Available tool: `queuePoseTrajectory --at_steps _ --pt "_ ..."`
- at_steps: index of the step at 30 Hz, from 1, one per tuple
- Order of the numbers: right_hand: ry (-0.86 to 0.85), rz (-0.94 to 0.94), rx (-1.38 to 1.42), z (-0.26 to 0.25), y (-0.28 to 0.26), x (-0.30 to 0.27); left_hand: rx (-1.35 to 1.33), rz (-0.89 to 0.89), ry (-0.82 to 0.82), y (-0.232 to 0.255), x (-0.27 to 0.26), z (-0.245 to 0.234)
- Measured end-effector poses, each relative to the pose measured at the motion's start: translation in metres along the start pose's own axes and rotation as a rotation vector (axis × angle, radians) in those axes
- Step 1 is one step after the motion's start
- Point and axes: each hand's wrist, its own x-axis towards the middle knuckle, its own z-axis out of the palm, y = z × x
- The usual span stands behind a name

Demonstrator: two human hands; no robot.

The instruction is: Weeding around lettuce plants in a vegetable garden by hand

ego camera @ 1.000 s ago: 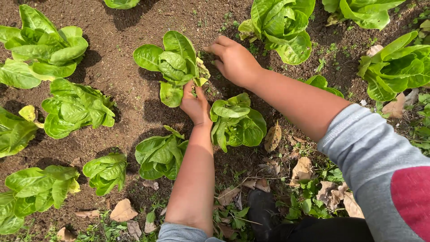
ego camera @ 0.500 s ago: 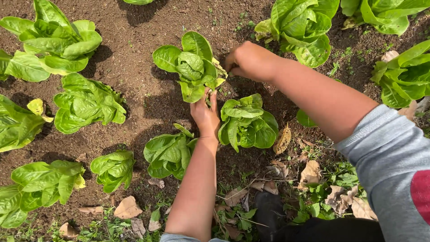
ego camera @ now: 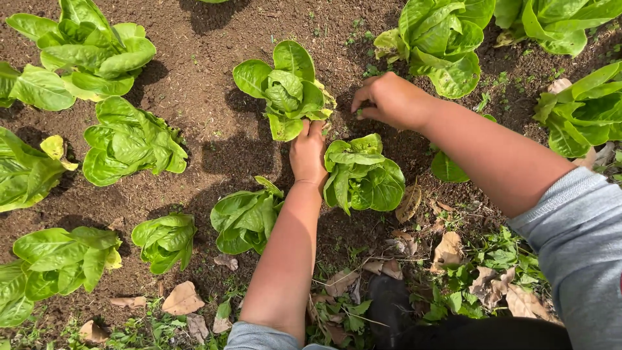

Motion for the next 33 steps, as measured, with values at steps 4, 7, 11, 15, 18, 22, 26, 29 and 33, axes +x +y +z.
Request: queuePoseTrajectory --at_steps 4,7,11,15,18,22,26,29,33 --pt "0.056 0.127 0.348 -0.007 -0.009 -0.018 -0.174 -0.112 -0.138 0.004 -0.030 -0.009" --pt "0.135 0.164 0.545 -0.005 -0.013 -0.023 -0.247 -0.173 -0.157 0.002 -0.042 -0.010" --pt "0.264 0.131 0.459 0.006 -0.003 -0.019 -0.414 -0.203 -0.021 -0.002 -0.049 -0.009" --pt "0.271 0.133 0.360 0.012 0.000 -0.016 -0.573 -0.262 0.073 0.009 -0.030 -0.043" --pt "0.287 0.112 0.310 0.012 0.004 -0.010 -0.415 -0.129 0.236 -0.005 -0.025 -0.014" --pt "0.268 0.029 -0.024 0.003 -0.005 -0.008 -0.731 -0.181 0.137 0.007 -0.009 0.004" --pt "0.264 -0.226 -0.447 0.042 0.025 -0.015 -0.481 0.038 0.185 0.030 0.014 -0.021" --pt "0.244 -0.242 -0.425 0.077 0.047 -0.034 -0.265 0.026 -0.089 0.027 0.026 0.000" --pt "0.204 -0.054 -0.200 0.055 0.045 -0.052 -0.133 0.232 -0.110 0.030 0.035 -0.003"
